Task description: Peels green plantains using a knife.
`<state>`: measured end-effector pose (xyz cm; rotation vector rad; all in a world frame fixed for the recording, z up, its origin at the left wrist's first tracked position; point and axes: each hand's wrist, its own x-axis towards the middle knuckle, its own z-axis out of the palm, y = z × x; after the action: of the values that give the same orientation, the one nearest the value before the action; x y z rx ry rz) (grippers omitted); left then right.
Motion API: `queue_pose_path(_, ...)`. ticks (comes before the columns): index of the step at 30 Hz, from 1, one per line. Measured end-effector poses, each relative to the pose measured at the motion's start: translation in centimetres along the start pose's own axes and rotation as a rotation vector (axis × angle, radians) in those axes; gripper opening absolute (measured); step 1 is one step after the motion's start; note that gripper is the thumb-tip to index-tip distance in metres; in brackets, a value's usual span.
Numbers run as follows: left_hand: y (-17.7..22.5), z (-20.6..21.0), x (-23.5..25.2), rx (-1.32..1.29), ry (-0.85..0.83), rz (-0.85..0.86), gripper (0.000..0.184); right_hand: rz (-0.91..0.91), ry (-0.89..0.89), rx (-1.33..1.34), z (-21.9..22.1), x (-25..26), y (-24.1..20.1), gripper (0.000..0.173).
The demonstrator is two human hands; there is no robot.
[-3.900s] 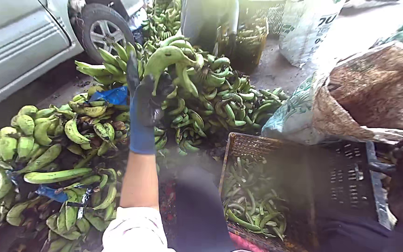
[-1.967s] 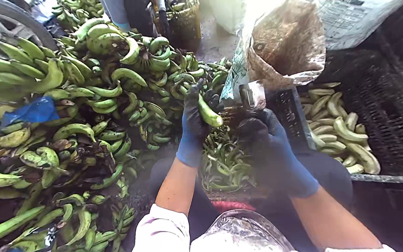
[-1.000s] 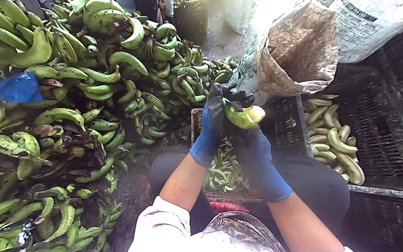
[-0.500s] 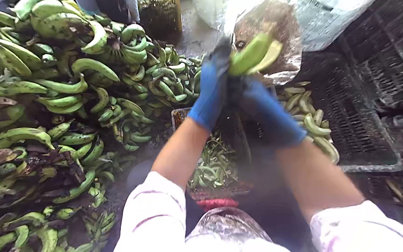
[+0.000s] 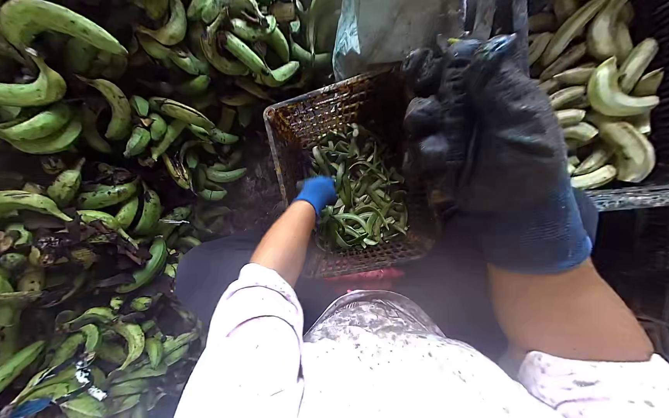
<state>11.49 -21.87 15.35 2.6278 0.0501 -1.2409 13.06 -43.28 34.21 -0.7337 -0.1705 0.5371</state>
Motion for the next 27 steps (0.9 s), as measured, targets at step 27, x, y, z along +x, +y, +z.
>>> queue_pose_path(27,-3.8,-7.5,-22.4,-1.162,0.533,0.783,0.101,-0.177,0.286,-0.217,-2.6,-0.4,-2.3,0.033)
